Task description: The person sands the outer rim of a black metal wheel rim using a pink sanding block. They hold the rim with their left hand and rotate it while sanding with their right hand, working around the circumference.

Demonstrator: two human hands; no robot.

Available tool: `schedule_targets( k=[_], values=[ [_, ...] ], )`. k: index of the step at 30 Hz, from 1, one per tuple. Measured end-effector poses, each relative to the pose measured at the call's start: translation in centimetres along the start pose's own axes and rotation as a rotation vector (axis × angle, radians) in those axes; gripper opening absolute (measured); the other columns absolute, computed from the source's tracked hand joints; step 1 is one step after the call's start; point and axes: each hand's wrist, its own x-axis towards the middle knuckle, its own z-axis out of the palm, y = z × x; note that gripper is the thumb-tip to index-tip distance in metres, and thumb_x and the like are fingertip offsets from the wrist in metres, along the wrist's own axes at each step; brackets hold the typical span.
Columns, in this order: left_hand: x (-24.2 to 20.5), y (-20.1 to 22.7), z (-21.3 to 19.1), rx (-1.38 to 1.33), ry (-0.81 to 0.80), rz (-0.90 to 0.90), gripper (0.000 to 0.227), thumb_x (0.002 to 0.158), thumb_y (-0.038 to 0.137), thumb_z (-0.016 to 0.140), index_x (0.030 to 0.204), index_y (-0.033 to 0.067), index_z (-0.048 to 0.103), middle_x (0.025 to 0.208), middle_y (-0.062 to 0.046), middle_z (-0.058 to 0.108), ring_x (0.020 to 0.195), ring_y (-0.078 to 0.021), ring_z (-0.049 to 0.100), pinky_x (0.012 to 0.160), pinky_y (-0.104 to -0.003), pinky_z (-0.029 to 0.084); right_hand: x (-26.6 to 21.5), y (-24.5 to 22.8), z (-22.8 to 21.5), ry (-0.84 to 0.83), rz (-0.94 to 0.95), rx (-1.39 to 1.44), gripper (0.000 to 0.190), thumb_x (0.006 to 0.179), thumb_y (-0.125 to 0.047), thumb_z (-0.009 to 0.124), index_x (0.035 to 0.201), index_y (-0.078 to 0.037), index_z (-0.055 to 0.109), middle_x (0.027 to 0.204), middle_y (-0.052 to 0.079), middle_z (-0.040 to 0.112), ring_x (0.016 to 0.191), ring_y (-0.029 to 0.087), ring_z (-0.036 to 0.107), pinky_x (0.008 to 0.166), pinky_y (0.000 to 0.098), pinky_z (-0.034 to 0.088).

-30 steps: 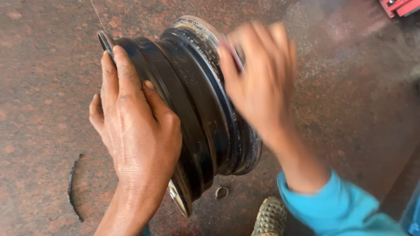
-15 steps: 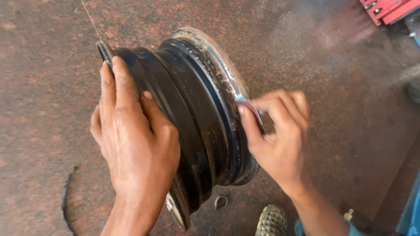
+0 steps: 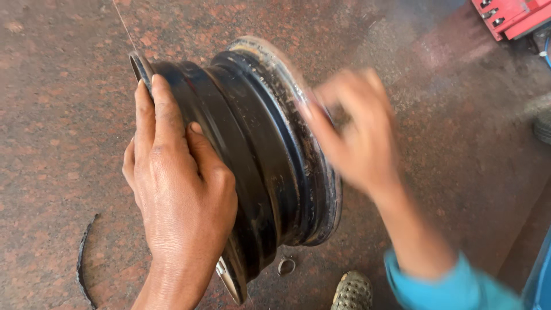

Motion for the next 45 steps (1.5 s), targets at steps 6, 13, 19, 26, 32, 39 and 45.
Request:
schedule_targets(
  k=[6, 13, 19, 26, 32, 39, 45],
  values=[
    [0.7, 0.2, -0.3, -0.014, -0.031, -0.037, 0.054, 0.1, 0.005, 0.046, 0.15, -0.0151, 0.038, 0.149, -0.045, 0.039, 0.133, -0.052, 0.048, 0.114, -0.066, 0.022, 1.4, 0.2, -0.3, -0.058, 0.043, 0.058, 0.015, 0.104, -0.02, 0.07, 0.092, -0.011, 0.066, 0.088, 0.004, 0.068, 0.082, 0.017, 0.059, 0.087, 0.0379, 0.043],
    [0.3, 0.1, -0.1, -0.002, 0.01, 0.017, 0.055, 0.101, 0.003, 0.047, 0.151, -0.0176, 0.038, 0.148, -0.045, 0.041, 0.14, -0.0536, 0.045, 0.116, -0.065, 0.023, 3.9, 1.4, 2.0, -0.016, 0.008, -0.151, 0.02, 0.102, -0.016, 0.076, 0.089, -0.007, 0.064, 0.084, 0.006, 0.063, 0.08, 0.023, 0.053, 0.073, 0.0364, 0.04],
    [1.2, -0.4, 0.0, -0.039, 0.025, 0.006, 0.053, 0.1, 0.001, 0.048, 0.149, -0.0184, 0.04, 0.147, -0.045, 0.043, 0.134, -0.052, 0.051, 0.115, -0.066, 0.024, -1.4, -4.5, -0.1, 0.053, 0.104, -0.219, 0.014, 0.105, -0.011, 0.074, 0.096, -0.006, 0.065, 0.091, 0.007, 0.065, 0.082, 0.018, 0.054, 0.076, 0.0331, 0.041],
    [0.6, -1.0, 0.8, -0.098, 0.093, 0.077, 0.05, 0.103, -0.002, 0.049, 0.148, -0.021, 0.043, 0.147, -0.048, 0.043, 0.134, -0.0592, 0.05, 0.113, -0.063, 0.044, 3.2, -1.2, 1.7, 0.045, 0.023, -0.201, 0.017, 0.098, -0.01, 0.081, 0.091, -0.004, 0.067, 0.087, 0.009, 0.068, 0.081, 0.025, 0.053, 0.076, 0.0399, 0.04],
    [0.8, -1.2, 0.6, -0.006, 0.079, 0.064, 0.049, 0.102, -0.002, 0.049, 0.147, -0.0195, 0.043, 0.145, -0.046, 0.045, 0.133, -0.0572, 0.053, 0.111, -0.065, 0.041, -4.6, -7.6, -0.1, 0.11, 0.271, -0.054, 0.009, 0.098, -0.004, 0.074, 0.105, -0.001, 0.07, 0.1, 0.01, 0.068, 0.09, 0.021, 0.06, 0.077, 0.0333, 0.046],
    [0.3, -0.4, 0.5, -0.029, 0.079, 0.065, 0.051, 0.103, 0.001, 0.049, 0.148, -0.0204, 0.041, 0.145, -0.048, 0.043, 0.136, -0.0583, 0.046, 0.112, -0.066, 0.028, -1.6, -5.8, 1.1, 0.121, 0.15, -0.205, 0.013, 0.102, -0.006, 0.077, 0.113, -0.001, 0.075, 0.099, 0.01, 0.065, 0.094, 0.023, 0.055, 0.08, 0.0362, 0.044],
    [0.9, -1.0, 0.4, -0.025, 0.066, 0.072, 0.049, 0.106, 0.002, 0.049, 0.15, -0.0192, 0.041, 0.147, -0.048, 0.042, 0.138, -0.0574, 0.046, 0.116, -0.065, 0.031, -1.8, -6.0, 0.3, 0.088, 0.17, -0.168, 0.013, 0.105, -0.012, 0.075, 0.113, -0.002, 0.075, 0.091, 0.008, 0.059, 0.087, 0.021, 0.052, 0.076, 0.0338, 0.043]
  ],
)
